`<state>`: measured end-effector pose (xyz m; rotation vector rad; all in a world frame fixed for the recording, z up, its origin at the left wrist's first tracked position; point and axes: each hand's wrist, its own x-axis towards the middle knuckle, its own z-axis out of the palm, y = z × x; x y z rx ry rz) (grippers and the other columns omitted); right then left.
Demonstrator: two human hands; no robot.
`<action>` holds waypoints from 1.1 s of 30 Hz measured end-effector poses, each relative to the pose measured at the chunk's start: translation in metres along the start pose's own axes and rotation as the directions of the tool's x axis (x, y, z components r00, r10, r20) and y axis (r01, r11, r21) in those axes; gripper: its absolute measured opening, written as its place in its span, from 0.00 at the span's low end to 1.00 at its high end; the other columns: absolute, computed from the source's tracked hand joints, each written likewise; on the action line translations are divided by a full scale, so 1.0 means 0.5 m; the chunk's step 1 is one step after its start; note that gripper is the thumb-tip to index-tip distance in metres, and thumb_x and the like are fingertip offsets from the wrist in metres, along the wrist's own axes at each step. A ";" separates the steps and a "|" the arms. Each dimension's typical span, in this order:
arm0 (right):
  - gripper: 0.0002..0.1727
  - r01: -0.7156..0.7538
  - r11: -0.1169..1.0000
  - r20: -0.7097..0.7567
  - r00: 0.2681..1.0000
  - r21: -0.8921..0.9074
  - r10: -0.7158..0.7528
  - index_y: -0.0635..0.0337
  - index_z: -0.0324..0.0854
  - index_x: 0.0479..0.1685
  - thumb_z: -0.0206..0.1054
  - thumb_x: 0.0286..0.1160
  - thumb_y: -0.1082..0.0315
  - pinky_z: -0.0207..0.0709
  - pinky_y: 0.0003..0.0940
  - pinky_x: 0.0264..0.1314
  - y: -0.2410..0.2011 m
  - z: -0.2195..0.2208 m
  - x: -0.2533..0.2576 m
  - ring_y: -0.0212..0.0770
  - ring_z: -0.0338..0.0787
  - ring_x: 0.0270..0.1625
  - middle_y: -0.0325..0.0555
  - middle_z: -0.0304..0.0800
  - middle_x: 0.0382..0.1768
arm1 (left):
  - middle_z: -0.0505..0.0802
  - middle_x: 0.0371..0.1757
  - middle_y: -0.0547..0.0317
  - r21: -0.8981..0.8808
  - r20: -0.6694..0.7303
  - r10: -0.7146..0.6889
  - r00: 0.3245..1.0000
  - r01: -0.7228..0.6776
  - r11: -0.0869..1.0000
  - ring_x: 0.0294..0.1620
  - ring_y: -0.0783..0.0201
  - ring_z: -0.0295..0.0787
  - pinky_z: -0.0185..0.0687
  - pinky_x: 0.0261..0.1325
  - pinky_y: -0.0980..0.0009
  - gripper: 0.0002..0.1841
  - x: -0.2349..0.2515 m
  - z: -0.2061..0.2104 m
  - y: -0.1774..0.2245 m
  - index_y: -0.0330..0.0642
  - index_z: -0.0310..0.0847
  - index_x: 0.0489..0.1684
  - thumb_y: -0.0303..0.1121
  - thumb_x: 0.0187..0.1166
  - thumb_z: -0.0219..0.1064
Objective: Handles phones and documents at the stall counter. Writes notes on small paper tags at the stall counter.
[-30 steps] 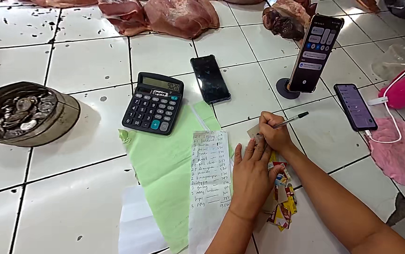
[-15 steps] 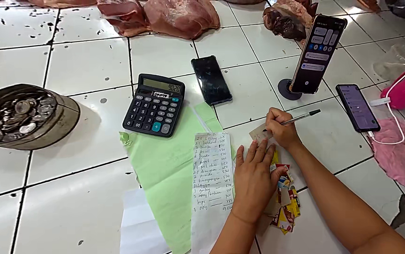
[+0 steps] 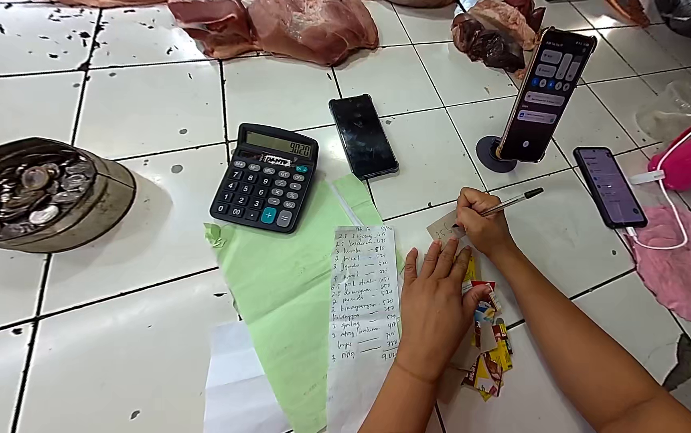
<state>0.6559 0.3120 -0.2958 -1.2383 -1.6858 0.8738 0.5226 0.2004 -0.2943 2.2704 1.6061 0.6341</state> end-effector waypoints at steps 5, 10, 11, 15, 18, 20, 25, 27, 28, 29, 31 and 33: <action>0.15 0.012 0.988 -0.049 0.999 0.152 -0.005 0.48 0.65 0.13 0.53 0.59 0.79 0.60 0.14 0.20 0.009 -0.013 0.008 0.18 0.67 0.15 0.25 0.69 0.12 | 0.83 0.81 0.62 -0.016 0.001 0.003 1.000 -0.003 1.000 0.81 0.51 0.79 0.62 0.83 0.38 0.31 0.001 -0.001 0.001 0.53 0.85 0.74 0.61 0.85 0.52; 0.14 0.005 0.998 0.000 1.000 0.067 -0.005 0.48 0.64 0.12 0.54 0.57 0.78 0.55 0.15 0.18 0.010 -0.017 0.007 0.18 0.63 0.14 0.25 0.65 0.10 | 0.83 0.81 0.62 -0.028 0.009 -0.003 1.000 0.004 1.000 0.82 0.51 0.79 0.61 0.84 0.38 0.31 0.001 0.000 0.000 0.53 0.84 0.75 0.61 0.85 0.52; 0.14 0.000 0.999 0.007 1.000 0.038 0.000 0.48 0.64 0.12 0.55 0.58 0.78 0.55 0.16 0.18 0.009 -0.016 0.006 0.19 0.63 0.14 0.25 0.64 0.10 | 0.83 0.81 0.62 -0.026 0.010 -0.006 1.000 0.006 1.000 0.82 0.51 0.78 0.60 0.84 0.38 0.31 0.001 0.000 0.000 0.54 0.84 0.75 0.61 0.85 0.52; 0.15 -0.033 0.999 0.010 0.999 -0.001 0.033 0.48 0.63 0.11 0.56 0.59 0.78 0.54 0.16 0.18 0.005 -0.016 0.007 0.19 0.63 0.13 0.25 0.64 0.08 | 0.83 0.81 0.62 -0.020 -0.004 -0.004 1.000 0.004 1.000 0.81 0.51 0.79 0.62 0.83 0.38 0.31 0.001 0.001 0.000 0.54 0.85 0.74 0.61 0.84 0.51; 0.15 -0.046 0.999 0.007 0.999 -0.006 0.046 0.48 0.62 0.11 0.55 0.58 0.78 0.53 0.17 0.18 0.004 -0.018 0.006 0.19 0.61 0.13 0.25 0.62 0.09 | 0.83 0.81 0.63 -0.011 -0.002 -0.002 1.000 0.002 1.000 0.81 0.51 0.79 0.62 0.83 0.39 0.31 0.000 0.001 0.000 0.54 0.85 0.74 0.61 0.84 0.52; 0.15 -0.026 0.999 -0.011 1.000 0.020 0.027 0.48 0.63 0.11 0.55 0.58 0.79 0.54 0.16 0.18 0.007 -0.020 0.007 0.18 0.62 0.14 0.25 0.63 0.09 | 0.83 0.81 0.62 -0.009 -0.003 0.002 1.000 -0.002 1.000 0.81 0.51 0.79 0.61 0.83 0.39 0.30 0.001 0.001 0.000 0.54 0.84 0.75 0.60 0.85 0.52; 0.14 -0.027 0.999 -0.045 0.999 -0.037 0.026 0.49 0.63 0.12 0.56 0.58 0.78 0.53 0.17 0.18 0.008 -0.018 0.007 0.19 0.61 0.13 0.25 0.62 0.09 | 0.83 0.81 0.62 -0.010 0.004 0.000 1.000 0.000 1.000 0.82 0.51 0.78 0.61 0.84 0.38 0.31 0.001 0.000 0.000 0.54 0.84 0.75 0.61 0.85 0.50; 0.15 -0.025 0.999 -0.057 0.998 -0.035 0.023 0.49 0.63 0.11 0.56 0.57 0.78 0.53 0.17 0.18 0.009 -0.017 0.007 0.19 0.61 0.13 0.26 0.62 0.09 | 0.83 0.81 0.62 -0.009 0.003 0.000 1.000 0.000 1.000 0.82 0.52 0.79 0.61 0.83 0.39 0.31 0.000 0.000 -0.001 0.54 0.84 0.75 0.61 0.85 0.50; 0.15 -0.024 0.999 -0.066 0.998 -0.036 0.021 0.49 0.63 0.11 0.55 0.58 0.78 0.53 0.16 0.18 0.008 -0.017 0.007 0.19 0.61 0.13 0.26 0.62 0.09 | 0.83 0.82 0.63 -0.011 0.006 0.000 1.000 0.001 1.000 0.82 0.51 0.78 0.61 0.84 0.39 0.31 -0.001 0.000 -0.001 0.54 0.84 0.75 0.61 0.85 0.50; 0.15 -0.024 0.999 -0.073 0.997 -0.035 0.022 0.49 0.62 0.11 0.55 0.58 0.78 0.53 0.16 0.18 0.008 -0.018 0.006 0.19 0.61 0.13 0.26 0.62 0.09 | 0.82 0.82 0.63 -0.010 0.008 0.000 1.000 0.000 1.000 0.82 0.51 0.78 0.61 0.84 0.39 0.31 -0.001 -0.001 0.000 0.54 0.84 0.75 0.61 0.85 0.50; 0.15 -0.017 0.999 -0.087 0.996 -0.041 0.013 0.49 0.62 0.11 0.55 0.58 0.78 0.53 0.16 0.18 0.007 -0.018 0.007 0.19 0.61 0.14 0.26 0.62 0.10 | 0.82 0.82 0.62 -0.008 0.010 0.003 1.000 -0.003 1.000 0.82 0.51 0.78 0.61 0.83 0.38 0.31 0.000 -0.001 -0.001 0.54 0.84 0.75 0.60 0.85 0.51; 0.15 -0.015 0.997 -0.080 0.997 -0.081 0.009 0.49 0.61 0.11 0.55 0.59 0.78 0.52 0.17 0.19 0.009 -0.018 0.008 0.19 0.60 0.14 0.26 0.60 0.10 | 0.82 0.82 0.62 -0.012 0.016 0.000 1.000 0.000 1.000 0.82 0.51 0.78 0.60 0.84 0.38 0.30 0.000 -0.003 0.000 0.54 0.83 0.76 0.60 0.85 0.51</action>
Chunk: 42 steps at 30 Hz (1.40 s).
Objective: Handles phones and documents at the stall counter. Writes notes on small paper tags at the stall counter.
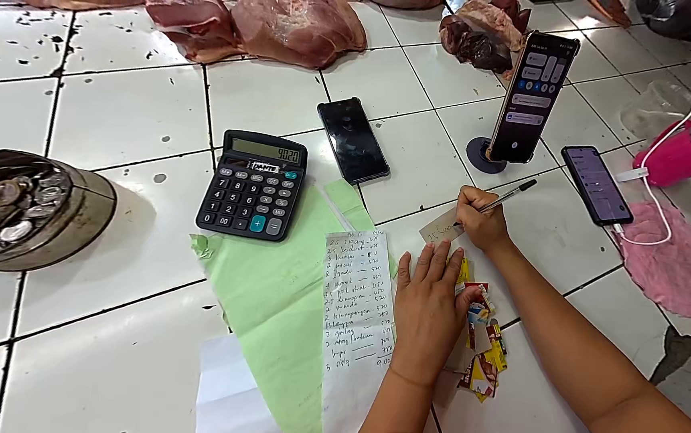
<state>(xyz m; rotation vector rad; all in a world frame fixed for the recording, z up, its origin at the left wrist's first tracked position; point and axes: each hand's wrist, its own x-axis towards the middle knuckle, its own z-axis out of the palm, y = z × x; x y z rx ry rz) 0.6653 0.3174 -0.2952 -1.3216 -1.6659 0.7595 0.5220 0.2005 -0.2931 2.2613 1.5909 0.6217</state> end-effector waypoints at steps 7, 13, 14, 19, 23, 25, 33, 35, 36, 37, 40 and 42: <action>0.15 -0.002 1.000 -0.062 0.998 -0.019 0.001 0.50 0.62 0.13 0.55 0.61 0.78 0.51 0.16 0.18 0.002 0.002 0.000 0.20 0.58 0.13 0.27 0.59 0.10 | 0.83 0.81 0.62 0.001 -0.013 0.002 1.000 -0.002 1.000 0.82 0.51 0.78 0.61 0.83 0.38 0.30 -0.001 0.001 -0.001 0.54 0.84 0.75 0.59 0.86 0.50; 0.16 -0.045 0.998 -0.049 0.998 -0.040 0.043 0.49 0.61 0.12 0.54 0.62 0.78 0.49 0.17 0.18 -0.004 -0.003 0.002 0.20 0.56 0.13 0.26 0.57 0.09 | 0.82 0.82 0.62 -0.009 0.002 -0.005 1.000 0.005 1.000 0.82 0.51 0.78 0.60 0.84 0.38 0.29 0.000 0.000 0.000 0.54 0.83 0.76 0.58 0.86 0.50; 0.16 -0.053 0.998 -0.034 0.998 -0.022 0.053 0.49 0.61 0.11 0.54 0.62 0.78 0.49 0.18 0.18 -0.004 -0.004 0.002 0.20 0.56 0.13 0.26 0.57 0.09 | 0.82 0.82 0.62 -0.011 0.000 -0.005 1.000 0.005 1.000 0.82 0.51 0.78 0.61 0.84 0.38 0.29 0.000 0.000 0.000 0.54 0.83 0.76 0.58 0.86 0.51; 0.13 -0.046 0.986 0.070 0.997 0.158 0.035 0.48 0.67 0.15 0.55 0.61 0.78 0.62 0.15 0.20 0.000 -0.002 0.001 0.18 0.68 0.14 0.25 0.70 0.10 | 0.82 0.82 0.63 -0.009 0.002 -0.009 1.000 0.009 1.000 0.83 0.52 0.77 0.60 0.84 0.39 0.30 0.000 -0.001 0.001 0.54 0.83 0.76 0.59 0.86 0.50; 0.13 -0.072 0.995 0.093 0.993 0.067 0.066 0.49 0.67 0.15 0.56 0.63 0.75 0.61 0.17 0.20 -0.004 0.001 -0.001 0.19 0.68 0.14 0.26 0.69 0.10 | 0.82 0.82 0.62 -0.017 -0.001 -0.009 1.000 0.009 1.000 0.82 0.51 0.78 0.60 0.84 0.38 0.30 0.000 0.000 0.000 0.54 0.84 0.75 0.59 0.86 0.50; 0.12 -0.052 0.990 0.089 0.995 0.130 0.040 0.49 0.69 0.16 0.56 0.63 0.76 0.64 0.16 0.20 0.003 -0.004 0.003 0.19 0.71 0.15 0.25 0.72 0.12 | 0.82 0.82 0.62 -0.047 0.019 -0.016 1.000 0.017 0.999 0.83 0.51 0.77 0.58 0.85 0.38 0.30 0.001 -0.004 -0.002 0.52 0.83 0.77 0.58 0.86 0.51; 0.12 -0.006 1.000 0.057 0.998 0.031 0.004 0.62 0.81 0.49 0.55 0.91 0.64 0.75 0.14 0.23 -0.011 -0.024 0.004 0.18 0.78 0.17 0.29 0.80 0.17 | 0.84 0.80 0.60 -0.101 -0.027 -0.018 0.999 0.015 0.995 0.80 0.53 0.80 0.62 0.84 0.43 0.24 0.006 -0.002 -0.012 0.48 0.87 0.69 0.48 0.80 0.64; 0.16 0.065 0.996 0.155 0.986 -0.058 -0.056 0.61 0.84 0.47 0.53 0.91 0.61 0.81 0.17 0.30 -0.013 -0.024 0.000 0.19 0.84 0.23 0.30 0.86 0.21 | 0.85 0.79 0.58 -0.113 -0.048 -0.021 0.999 0.015 0.993 0.79 0.53 0.81 0.63 0.84 0.44 0.24 0.006 -0.001 -0.015 0.48 0.87 0.69 0.50 0.80 0.64; 0.18 0.110 0.986 0.182 0.979 -0.122 -0.087 0.60 0.86 0.46 0.53 0.91 0.59 0.84 0.21 0.36 -0.010 -0.022 0.000 0.20 0.87 0.28 0.31 0.91 0.25 | 0.85 0.79 0.58 -0.129 -0.041 -0.025 0.999 0.020 0.991 0.80 0.53 0.80 0.63 0.84 0.44 0.24 0.007 -0.003 -0.016 0.48 0.87 0.68 0.50 0.80 0.65; 0.19 0.148 0.972 0.196 0.974 -0.183 -0.112 0.58 0.87 0.46 0.53 0.90 0.57 0.85 0.26 0.42 -0.008 -0.021 0.001 0.23 0.90 0.34 0.32 0.94 0.30 | 0.85 0.79 0.57 -0.155 -0.028 -0.033 0.999 0.028 0.987 0.80 0.54 0.79 0.61 0.85 0.45 0.23 0.008 -0.006 -0.017 0.47 0.87 0.67 0.49 0.80 0.66; 0.22 0.237 0.928 0.240 0.956 -0.288 -0.169 0.58 0.90 0.52 0.51 0.91 0.56 0.78 0.48 0.68 0.000 -0.017 0.009 0.39 0.91 0.59 0.42 0.96 0.51 | 0.87 0.75 0.52 -0.271 -0.030 -0.055 0.998 0.045 0.962 0.79 0.51 0.80 0.61 0.86 0.46 0.19 0.012 -0.016 -0.020 0.43 0.90 0.57 0.45 0.75 0.73; 0.25 0.286 0.895 0.314 0.933 -0.343 -0.178 0.61 0.86 0.64 0.49 0.91 0.54 0.59 0.65 0.85 0.012 -0.014 0.013 0.53 0.78 0.82 0.49 0.89 0.69 | 0.93 0.63 0.52 -0.324 -0.079 -0.058 0.995 0.029 0.946 0.71 0.51 0.86 0.67 0.82 0.48 0.16 0.013 -0.019 -0.022 0.42 0.91 0.51 0.42 0.72 0.76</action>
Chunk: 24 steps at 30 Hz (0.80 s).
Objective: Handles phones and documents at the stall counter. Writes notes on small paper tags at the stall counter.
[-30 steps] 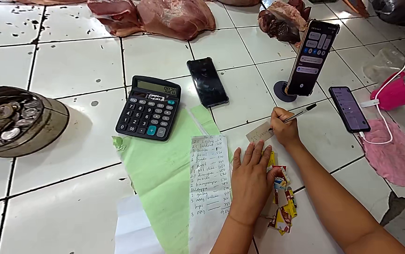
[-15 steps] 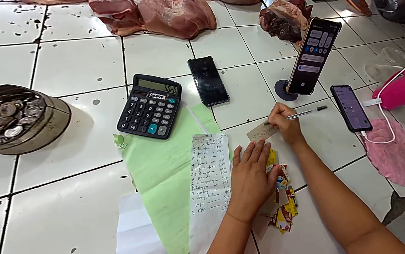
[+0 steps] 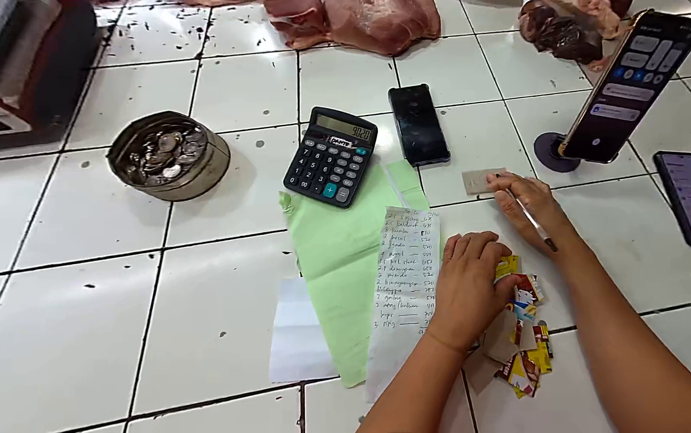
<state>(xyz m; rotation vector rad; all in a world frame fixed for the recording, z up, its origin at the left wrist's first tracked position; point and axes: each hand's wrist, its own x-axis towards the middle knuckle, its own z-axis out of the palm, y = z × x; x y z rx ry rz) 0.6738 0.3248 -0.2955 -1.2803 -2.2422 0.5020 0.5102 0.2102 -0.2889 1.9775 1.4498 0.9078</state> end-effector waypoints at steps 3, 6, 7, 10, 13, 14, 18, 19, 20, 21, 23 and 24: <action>0.29 -0.010 0.999 0.057 0.998 -0.050 0.013 0.60 0.81 0.70 0.46 0.92 0.47 0.41 0.71 0.91 0.007 0.008 0.001 0.57 0.63 0.92 0.48 0.82 0.79 | 0.96 0.44 0.57 -0.073 -0.039 -0.015 0.999 0.012 0.997 0.54 0.55 0.91 0.74 0.73 0.53 0.13 0.002 -0.005 0.004 0.42 0.91 0.49 0.38 0.72 0.76; 0.28 0.000 1.000 0.026 1.000 -0.009 0.000 0.61 0.81 0.69 0.47 0.92 0.49 0.41 0.68 0.92 0.011 0.009 0.001 0.59 0.61 0.92 0.50 0.80 0.80 | 0.97 0.41 0.58 -0.126 -0.058 -0.064 0.996 0.056 0.990 0.48 0.56 0.92 0.76 0.69 0.55 0.16 0.002 -0.005 0.005 0.42 0.90 0.58 0.36 0.75 0.73; 0.26 0.003 0.998 -0.024 1.000 0.067 -0.001 0.64 0.81 0.66 0.49 0.92 0.52 0.46 0.63 0.92 0.008 0.007 0.001 0.57 0.63 0.91 0.52 0.81 0.79 | 0.97 0.42 0.59 -0.151 -0.062 -0.086 0.994 0.076 0.986 0.48 0.57 0.92 0.76 0.69 0.56 0.16 0.003 -0.004 0.004 0.42 0.89 0.61 0.34 0.77 0.70; 0.14 0.059 0.915 -0.188 0.982 0.400 0.019 0.61 0.78 0.49 0.56 0.89 0.58 0.79 0.35 0.76 -0.005 -0.003 -0.002 0.35 0.87 0.71 0.45 0.92 0.62 | 0.97 0.47 0.58 -0.319 -0.066 -0.193 0.979 0.163 0.934 0.55 0.59 0.90 0.76 0.67 0.58 0.17 0.005 -0.005 0.004 0.40 0.86 0.64 0.28 0.80 0.61; 0.07 0.072 0.753 -0.060 0.997 0.654 -0.043 0.48 0.80 0.39 0.68 0.79 0.57 0.86 0.20 0.44 -0.002 -0.006 -0.008 0.23 0.92 0.41 0.29 0.95 0.41 | 0.96 0.45 0.55 -0.517 -0.168 -0.314 0.934 0.187 0.835 0.50 0.68 0.92 0.85 0.59 0.69 0.14 0.008 -0.001 0.004 0.34 0.84 0.61 0.24 0.79 0.65; 0.09 0.039 0.702 0.031 0.996 0.711 -0.087 0.46 0.80 0.38 0.74 0.74 0.57 0.85 0.18 0.40 0.001 -0.008 -0.008 0.22 0.92 0.38 0.28 0.95 0.39 | 0.96 0.43 0.55 -0.568 -0.223 -0.349 0.910 0.170 0.806 0.44 0.72 0.92 0.87 0.52 0.75 0.14 0.009 0.001 0.005 0.32 0.83 0.60 0.23 0.77 0.68; 0.17 -0.125 0.619 0.264 0.955 0.775 -0.138 0.49 0.77 0.33 0.82 0.56 0.74 0.79 0.15 0.33 0.000 -0.012 -0.006 0.22 0.88 0.32 0.30 0.94 0.33 | 0.92 0.33 0.59 -0.656 -0.357 -0.466 0.809 0.138 0.742 0.25 0.80 0.84 0.81 0.32 0.85 0.19 0.011 0.003 0.008 0.31 0.81 0.58 0.21 0.68 0.77; 0.17 -0.152 0.607 0.285 0.950 0.780 -0.129 0.50 0.77 0.31 0.81 0.56 0.77 0.79 0.15 0.33 -0.004 -0.014 -0.007 0.22 0.87 0.31 0.31 0.93 0.30 | 0.92 0.32 0.60 -0.662 -0.368 -0.475 0.799 0.134 0.738 0.23 0.80 0.83 0.80 0.31 0.85 0.20 0.011 0.004 0.008 0.31 0.81 0.58 0.21 0.67 0.78; 0.16 -0.166 0.588 0.292 0.948 0.792 -0.127 0.50 0.77 0.30 0.79 0.57 0.80 0.80 0.15 0.33 -0.005 -0.015 -0.008 0.22 0.87 0.29 0.31 0.92 0.28 | 0.91 0.31 0.61 -0.664 -0.370 -0.479 0.796 0.133 0.735 0.23 0.81 0.82 0.80 0.30 0.86 0.20 0.011 0.006 0.007 0.31 0.81 0.57 0.21 0.66 0.79; 0.16 -0.170 0.562 0.292 0.947 0.810 -0.134 0.51 0.77 0.31 0.77 0.59 0.81 0.80 0.15 0.33 -0.003 -0.016 -0.007 0.22 0.87 0.29 0.31 0.91 0.27 | 0.91 0.31 0.62 -0.662 -0.371 -0.477 0.797 0.133 0.737 0.22 0.81 0.82 0.80 0.29 0.86 0.21 0.012 0.008 0.007 0.31 0.81 0.57 0.22 0.66 0.80; 0.14 -0.163 0.520 0.284 0.945 0.839 -0.163 0.50 0.78 0.34 0.77 0.62 0.79 0.80 0.14 0.36 0.001 -0.019 -0.006 0.22 0.88 0.31 0.32 0.92 0.30 | 0.90 0.29 0.62 -0.655 -0.382 -0.472 0.794 0.127 0.745 0.22 0.81 0.81 0.79 0.28 0.86 0.20 0.012 0.010 0.005 0.31 0.82 0.56 0.23 0.66 0.80; 0.13 -0.154 0.522 0.283 0.942 0.839 -0.178 0.49 0.78 0.36 0.78 0.63 0.75 0.81 0.14 0.38 0.002 -0.019 -0.005 0.22 0.89 0.34 0.32 0.94 0.34 | 0.89 0.28 0.62 -0.654 -0.391 -0.473 0.789 0.124 0.746 0.21 0.81 0.81 0.79 0.28 0.86 0.20 0.012 0.011 0.005 0.31 0.83 0.56 0.23 0.66 0.80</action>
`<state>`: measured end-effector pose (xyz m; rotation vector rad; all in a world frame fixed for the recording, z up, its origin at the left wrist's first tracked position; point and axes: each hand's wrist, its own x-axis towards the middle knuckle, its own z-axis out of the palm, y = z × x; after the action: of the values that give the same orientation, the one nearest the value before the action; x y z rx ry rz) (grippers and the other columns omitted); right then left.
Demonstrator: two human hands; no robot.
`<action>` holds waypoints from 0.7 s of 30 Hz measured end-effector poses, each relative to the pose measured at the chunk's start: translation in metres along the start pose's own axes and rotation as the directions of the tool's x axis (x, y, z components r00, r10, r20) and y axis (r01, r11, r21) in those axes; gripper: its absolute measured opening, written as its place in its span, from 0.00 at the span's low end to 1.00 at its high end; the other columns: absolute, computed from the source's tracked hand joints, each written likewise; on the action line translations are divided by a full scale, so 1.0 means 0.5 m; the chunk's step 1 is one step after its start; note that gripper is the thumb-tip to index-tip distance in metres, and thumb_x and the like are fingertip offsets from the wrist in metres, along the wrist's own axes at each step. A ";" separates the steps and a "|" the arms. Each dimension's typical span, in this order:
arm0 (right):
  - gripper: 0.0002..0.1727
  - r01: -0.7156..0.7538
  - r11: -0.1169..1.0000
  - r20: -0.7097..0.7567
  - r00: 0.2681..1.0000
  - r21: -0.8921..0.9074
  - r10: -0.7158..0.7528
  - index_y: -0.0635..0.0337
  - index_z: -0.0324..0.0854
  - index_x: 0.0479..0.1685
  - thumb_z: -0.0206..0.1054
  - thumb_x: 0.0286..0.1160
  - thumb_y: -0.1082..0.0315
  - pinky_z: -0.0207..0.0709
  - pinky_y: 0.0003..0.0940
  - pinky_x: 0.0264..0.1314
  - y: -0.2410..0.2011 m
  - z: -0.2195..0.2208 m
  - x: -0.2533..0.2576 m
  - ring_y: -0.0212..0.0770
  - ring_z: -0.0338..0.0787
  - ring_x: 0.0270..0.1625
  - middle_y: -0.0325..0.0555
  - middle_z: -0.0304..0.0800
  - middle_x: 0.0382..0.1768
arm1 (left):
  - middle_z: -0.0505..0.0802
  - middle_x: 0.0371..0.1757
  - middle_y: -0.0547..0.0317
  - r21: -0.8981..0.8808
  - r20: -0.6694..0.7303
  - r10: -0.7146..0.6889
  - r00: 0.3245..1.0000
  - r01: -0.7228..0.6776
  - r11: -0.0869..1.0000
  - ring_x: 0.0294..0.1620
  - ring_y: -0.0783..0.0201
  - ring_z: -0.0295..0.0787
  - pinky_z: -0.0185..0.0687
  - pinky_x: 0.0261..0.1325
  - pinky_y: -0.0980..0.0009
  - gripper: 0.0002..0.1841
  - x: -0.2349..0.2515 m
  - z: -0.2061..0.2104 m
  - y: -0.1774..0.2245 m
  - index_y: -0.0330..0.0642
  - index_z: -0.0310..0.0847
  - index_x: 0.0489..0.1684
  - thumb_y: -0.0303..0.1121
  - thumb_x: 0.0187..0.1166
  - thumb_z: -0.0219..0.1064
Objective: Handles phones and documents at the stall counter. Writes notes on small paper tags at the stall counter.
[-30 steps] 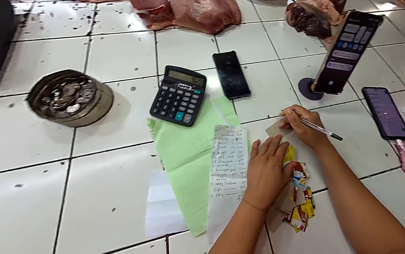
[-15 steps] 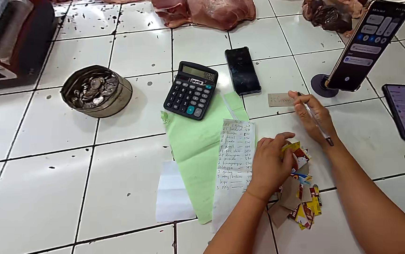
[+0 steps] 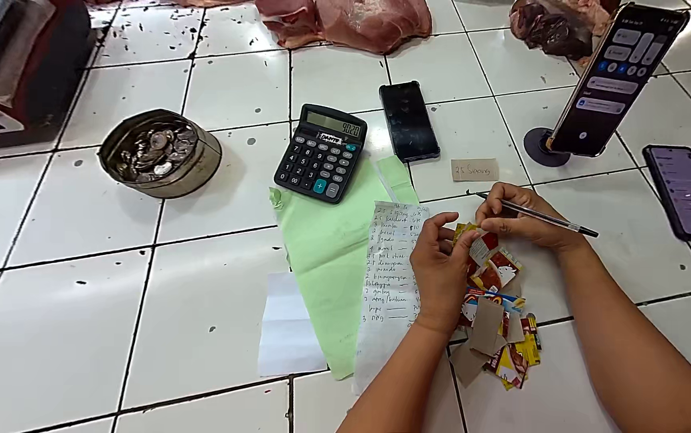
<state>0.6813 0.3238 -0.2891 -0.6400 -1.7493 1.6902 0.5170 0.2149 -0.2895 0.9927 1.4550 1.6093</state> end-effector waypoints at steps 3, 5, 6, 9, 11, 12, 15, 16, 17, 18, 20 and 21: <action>0.19 -0.025 0.997 0.004 1.000 -0.078 0.025 0.48 0.76 0.37 0.84 0.54 0.70 0.81 0.15 0.42 -0.003 0.006 0.001 0.22 0.91 0.43 0.31 0.96 0.43 | 0.87 0.26 0.64 0.008 -0.003 0.004 1.000 -0.004 1.000 0.21 0.82 0.81 0.80 0.28 0.87 0.20 0.000 0.002 -0.001 0.30 0.82 0.56 0.23 0.66 0.80; 0.21 -0.077 0.991 0.017 0.997 -0.112 0.079 0.50 0.74 0.37 0.83 0.53 0.74 0.81 0.15 0.41 -0.009 0.018 0.003 0.21 0.90 0.42 0.30 0.93 0.42 | 0.87 0.26 0.64 0.025 0.008 0.010 1.000 -0.011 1.000 0.21 0.83 0.80 0.79 0.28 0.87 0.19 0.000 0.002 -0.001 0.30 0.82 0.56 0.23 0.67 0.80; 0.19 -0.104 0.989 0.017 0.994 -0.105 0.107 0.51 0.75 0.35 0.82 0.54 0.76 0.81 0.15 0.38 -0.010 0.023 0.004 0.21 0.89 0.38 0.30 0.92 0.38 | 0.87 0.26 0.64 0.038 0.016 0.013 1.000 -0.013 0.999 0.21 0.83 0.80 0.78 0.29 0.88 0.19 0.001 0.001 -0.001 0.30 0.83 0.56 0.23 0.67 0.79; 0.15 -0.110 0.992 -0.012 0.994 -0.068 0.109 0.50 0.77 0.30 0.80 0.60 0.77 0.78 0.14 0.33 -0.010 0.023 0.007 0.21 0.84 0.28 0.29 0.86 0.26 | 0.91 0.31 0.61 0.100 0.068 0.023 0.997 -0.030 0.994 0.23 0.83 0.80 0.77 0.30 0.88 0.18 0.002 -0.002 0.000 0.30 0.84 0.57 0.25 0.70 0.78; 0.14 -0.079 0.996 -0.074 0.994 -0.035 0.076 0.51 0.75 0.30 0.75 0.64 0.81 0.78 0.15 0.32 -0.008 0.020 0.008 0.21 0.82 0.25 0.28 0.84 0.22 | 0.93 0.38 0.56 0.153 0.123 0.030 0.992 -0.048 0.987 0.26 0.81 0.81 0.78 0.32 0.86 0.18 0.002 -0.003 0.000 0.31 0.84 0.59 0.27 0.72 0.76; 0.13 -0.054 0.998 -0.115 0.992 -0.030 0.050 0.51 0.75 0.30 0.73 0.67 0.80 0.79 0.16 0.32 -0.005 0.019 0.008 0.21 0.83 0.26 0.28 0.85 0.23 | 0.93 0.41 0.55 0.177 0.146 0.035 0.989 -0.061 0.982 0.27 0.80 0.81 0.77 0.33 0.86 0.18 0.002 -0.003 0.000 0.31 0.85 0.60 0.27 0.73 0.76; 0.09 0.089 0.996 -0.306 0.948 -0.012 -0.089 0.48 0.77 0.36 0.67 0.77 0.76 0.88 0.23 0.48 0.019 0.011 0.010 0.27 0.94 0.43 0.34 0.95 0.39 | 0.94 0.43 0.53 0.238 0.198 0.049 0.979 -0.097 0.966 0.27 0.81 0.81 0.77 0.33 0.87 0.17 0.003 -0.005 0.000 0.31 0.86 0.61 0.28 0.76 0.73; 0.09 0.145 0.989 -0.387 0.910 -0.038 -0.149 0.48 0.77 0.38 0.66 0.79 0.76 0.89 0.27 0.54 0.026 0.010 0.012 0.30 0.94 0.50 0.35 0.95 0.44 | 0.94 0.42 0.53 0.254 0.213 0.059 0.975 -0.114 0.960 0.28 0.80 0.81 0.77 0.34 0.86 0.16 0.003 -0.006 0.000 0.32 0.86 0.60 0.28 0.77 0.71; 0.09 0.192 0.975 -0.456 0.862 -0.109 -0.220 0.47 0.77 0.40 0.65 0.80 0.76 0.88 0.30 0.60 0.029 0.008 0.013 0.32 0.94 0.56 0.35 0.94 0.49 | 0.94 0.41 0.54 0.271 0.235 0.072 0.969 -0.137 0.953 0.29 0.79 0.83 0.79 0.35 0.85 0.14 0.003 -0.008 -0.002 0.33 0.88 0.58 0.28 0.78 0.68; 0.09 0.220 0.954 -0.500 0.814 -0.203 -0.294 0.48 0.77 0.41 0.65 0.80 0.77 0.87 0.31 0.64 0.028 0.008 0.015 0.32 0.93 0.60 0.35 0.95 0.52 | 0.95 0.39 0.55 0.287 0.271 0.082 0.959 -0.162 0.944 0.31 0.76 0.85 0.81 0.38 0.81 0.13 0.003 -0.009 -0.003 0.35 0.90 0.56 0.28 0.78 0.66; 0.09 0.241 0.886 -0.459 0.784 -0.396 -0.419 0.53 0.76 0.41 0.63 0.77 0.80 0.85 0.37 0.72 0.024 0.006 0.015 0.36 0.92 0.66 0.38 0.94 0.55 | 0.95 0.38 0.59 0.305 0.404 0.091 0.910 -0.228 0.925 0.38 0.69 0.86 0.79 0.45 0.72 0.15 0.001 -0.014 -0.004 0.42 0.93 0.54 0.29 0.76 0.62; 0.08 0.227 0.855 -0.401 0.808 -0.466 -0.433 0.56 0.78 0.38 0.62 0.73 0.82 0.84 0.39 0.73 0.026 0.005 0.014 0.37 0.92 0.65 0.40 0.94 0.53 | 0.96 0.41 0.60 0.309 0.493 0.105 0.864 -0.287 0.907 0.45 0.64 0.88 0.79 0.53 0.67 0.16 0.001 -0.017 -0.004 0.45 0.94 0.55 0.30 0.75 0.62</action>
<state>0.6739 0.3280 -0.3014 -0.7974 -1.6995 0.8244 0.5091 0.2122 -0.2922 1.6728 1.3664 1.1189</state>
